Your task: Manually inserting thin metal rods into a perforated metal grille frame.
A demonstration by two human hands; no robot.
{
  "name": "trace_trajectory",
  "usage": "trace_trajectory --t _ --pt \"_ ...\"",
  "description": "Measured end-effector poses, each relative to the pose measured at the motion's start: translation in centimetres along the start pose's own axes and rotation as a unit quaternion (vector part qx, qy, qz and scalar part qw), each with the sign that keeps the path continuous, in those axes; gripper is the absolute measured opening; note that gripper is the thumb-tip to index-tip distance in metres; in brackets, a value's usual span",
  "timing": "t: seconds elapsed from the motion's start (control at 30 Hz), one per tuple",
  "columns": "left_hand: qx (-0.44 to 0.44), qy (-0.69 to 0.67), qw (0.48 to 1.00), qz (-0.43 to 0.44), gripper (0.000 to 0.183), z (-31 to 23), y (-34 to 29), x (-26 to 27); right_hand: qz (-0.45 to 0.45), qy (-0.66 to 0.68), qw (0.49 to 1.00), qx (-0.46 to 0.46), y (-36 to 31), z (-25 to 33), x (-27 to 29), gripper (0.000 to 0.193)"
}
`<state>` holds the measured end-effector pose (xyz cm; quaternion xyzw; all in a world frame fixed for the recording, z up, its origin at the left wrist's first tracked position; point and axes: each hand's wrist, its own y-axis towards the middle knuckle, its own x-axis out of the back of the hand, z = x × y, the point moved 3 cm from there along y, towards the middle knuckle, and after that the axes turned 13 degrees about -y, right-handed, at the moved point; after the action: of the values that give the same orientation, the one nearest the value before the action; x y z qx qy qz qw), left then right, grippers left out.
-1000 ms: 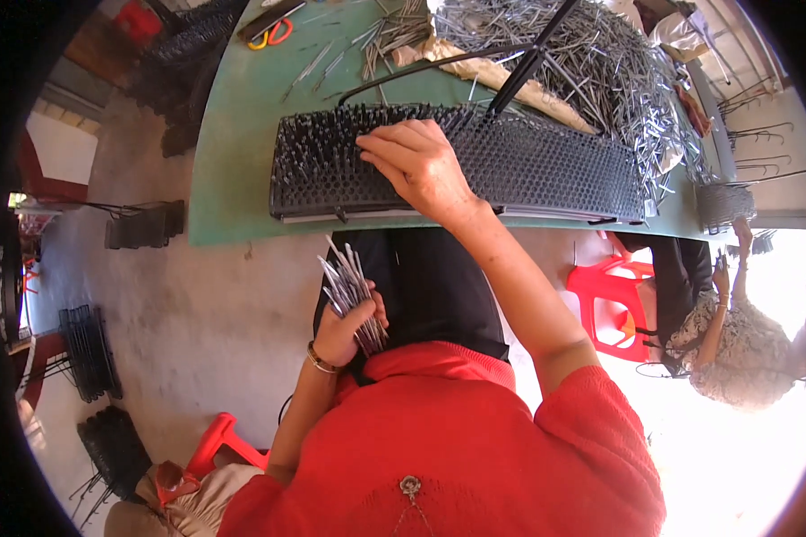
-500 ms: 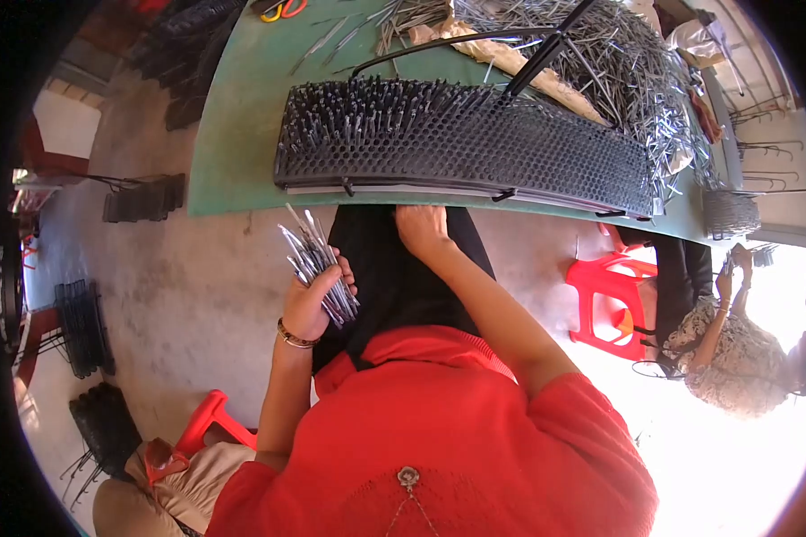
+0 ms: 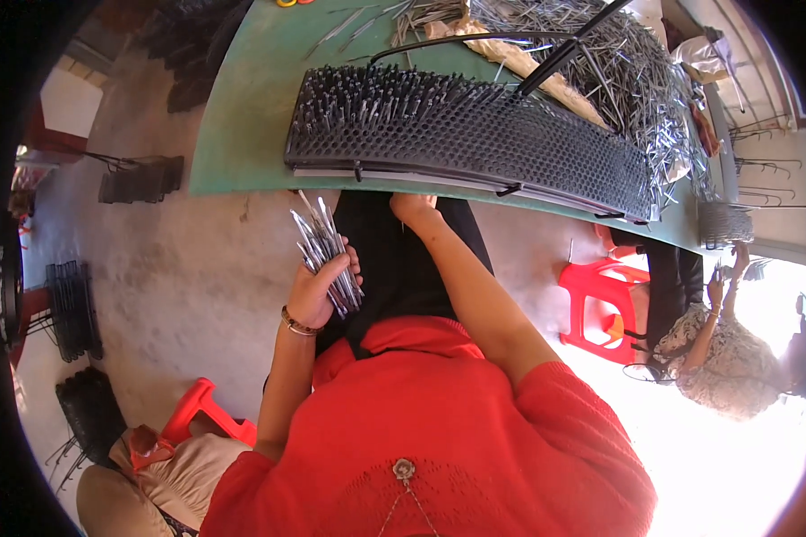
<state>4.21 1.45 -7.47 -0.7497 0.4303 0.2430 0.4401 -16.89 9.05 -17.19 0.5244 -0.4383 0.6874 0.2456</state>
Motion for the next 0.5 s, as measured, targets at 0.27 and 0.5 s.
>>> trace_trajectory --t 0.27,0.5 --pt "-0.179 0.044 0.982 0.045 0.022 -1.5 -0.4 -1.0 -0.163 0.102 0.97 0.152 -6.8 -1.5 1.4 0.035" --pt "-0.203 0.204 0.957 0.021 0.015 0.6 1.6 2.5 -0.203 0.327 0.894 0.229 -15.1 -1.8 10.5 0.026"
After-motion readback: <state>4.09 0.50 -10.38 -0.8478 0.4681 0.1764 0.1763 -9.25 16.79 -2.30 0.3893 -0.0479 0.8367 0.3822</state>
